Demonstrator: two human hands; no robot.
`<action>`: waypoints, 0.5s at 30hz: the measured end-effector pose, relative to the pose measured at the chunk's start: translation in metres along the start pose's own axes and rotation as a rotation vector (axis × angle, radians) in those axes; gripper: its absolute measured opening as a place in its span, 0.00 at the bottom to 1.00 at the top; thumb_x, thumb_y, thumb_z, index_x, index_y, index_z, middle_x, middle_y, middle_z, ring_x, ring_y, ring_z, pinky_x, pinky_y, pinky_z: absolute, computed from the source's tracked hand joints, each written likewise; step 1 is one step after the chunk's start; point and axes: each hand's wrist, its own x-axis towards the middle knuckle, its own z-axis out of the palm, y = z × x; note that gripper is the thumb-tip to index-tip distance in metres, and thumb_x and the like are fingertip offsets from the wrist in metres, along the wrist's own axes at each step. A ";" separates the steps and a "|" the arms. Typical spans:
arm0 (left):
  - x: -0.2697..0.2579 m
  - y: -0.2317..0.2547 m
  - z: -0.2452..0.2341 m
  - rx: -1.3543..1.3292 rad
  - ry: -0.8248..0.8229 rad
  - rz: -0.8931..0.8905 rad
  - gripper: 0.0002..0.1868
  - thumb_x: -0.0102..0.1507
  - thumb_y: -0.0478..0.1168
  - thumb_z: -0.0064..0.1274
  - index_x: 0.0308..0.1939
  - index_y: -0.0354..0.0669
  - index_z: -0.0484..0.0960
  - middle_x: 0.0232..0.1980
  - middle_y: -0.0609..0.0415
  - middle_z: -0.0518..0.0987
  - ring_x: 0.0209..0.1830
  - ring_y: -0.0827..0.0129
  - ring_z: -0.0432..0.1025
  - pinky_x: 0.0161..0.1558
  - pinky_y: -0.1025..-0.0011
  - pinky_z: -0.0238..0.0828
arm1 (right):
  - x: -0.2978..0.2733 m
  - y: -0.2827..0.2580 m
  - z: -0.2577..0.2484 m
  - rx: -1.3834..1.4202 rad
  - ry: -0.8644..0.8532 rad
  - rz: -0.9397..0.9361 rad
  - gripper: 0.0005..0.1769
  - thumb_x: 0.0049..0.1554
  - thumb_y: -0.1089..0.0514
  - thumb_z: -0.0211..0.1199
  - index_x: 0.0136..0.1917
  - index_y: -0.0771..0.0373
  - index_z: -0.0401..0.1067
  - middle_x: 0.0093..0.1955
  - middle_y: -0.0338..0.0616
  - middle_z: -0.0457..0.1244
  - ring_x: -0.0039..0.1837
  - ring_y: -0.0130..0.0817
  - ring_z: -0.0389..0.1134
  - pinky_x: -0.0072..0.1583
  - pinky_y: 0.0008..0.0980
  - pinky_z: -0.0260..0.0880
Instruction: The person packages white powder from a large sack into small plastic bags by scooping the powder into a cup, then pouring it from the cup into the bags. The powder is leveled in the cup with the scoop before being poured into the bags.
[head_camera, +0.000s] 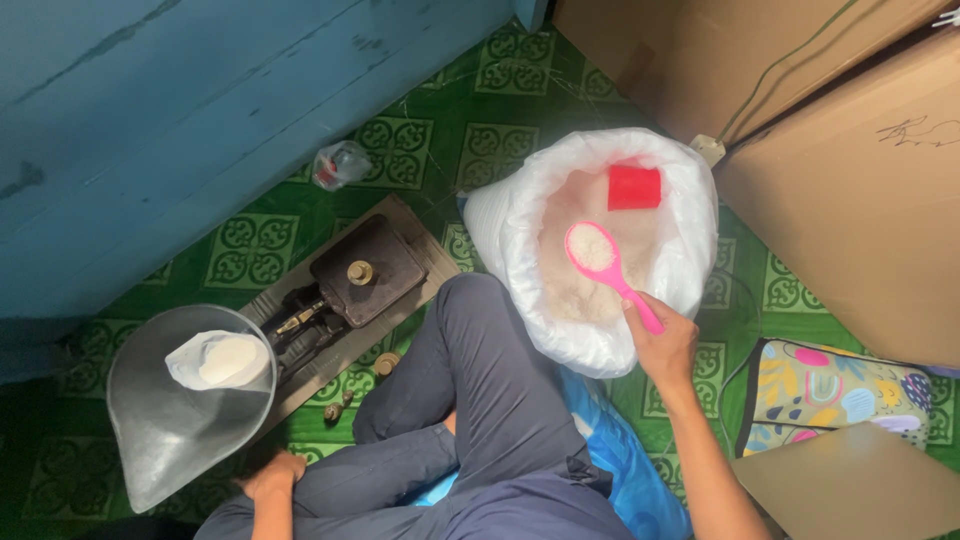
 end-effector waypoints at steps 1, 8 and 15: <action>0.003 0.001 0.002 -0.049 0.063 0.033 0.43 0.60 0.66 0.41 0.75 0.58 0.53 0.80 0.51 0.49 0.80 0.52 0.46 0.74 0.45 0.27 | 0.000 -0.003 -0.002 0.017 0.001 -0.014 0.17 0.56 0.45 0.62 0.55 0.51 0.79 0.40 0.34 0.70 0.41 0.23 0.66 0.45 0.27 0.64; -0.035 0.009 -0.006 -0.111 0.060 0.188 0.39 0.64 0.68 0.32 0.73 0.55 0.61 0.78 0.60 0.56 0.77 0.57 0.55 0.73 0.51 0.46 | -0.011 -0.046 -0.022 -0.066 0.074 -0.299 0.14 0.56 0.49 0.64 0.53 0.53 0.80 0.42 0.39 0.71 0.42 0.28 0.70 0.45 0.33 0.66; -0.126 0.019 0.016 0.017 0.383 0.333 0.38 0.64 0.68 0.21 0.53 0.48 0.81 0.59 0.53 0.77 0.65 0.63 0.67 0.69 0.63 0.49 | -0.028 -0.136 -0.043 -0.111 0.003 -0.559 0.10 0.56 0.51 0.67 0.50 0.53 0.80 0.35 0.37 0.67 0.37 0.25 0.65 0.45 0.31 0.64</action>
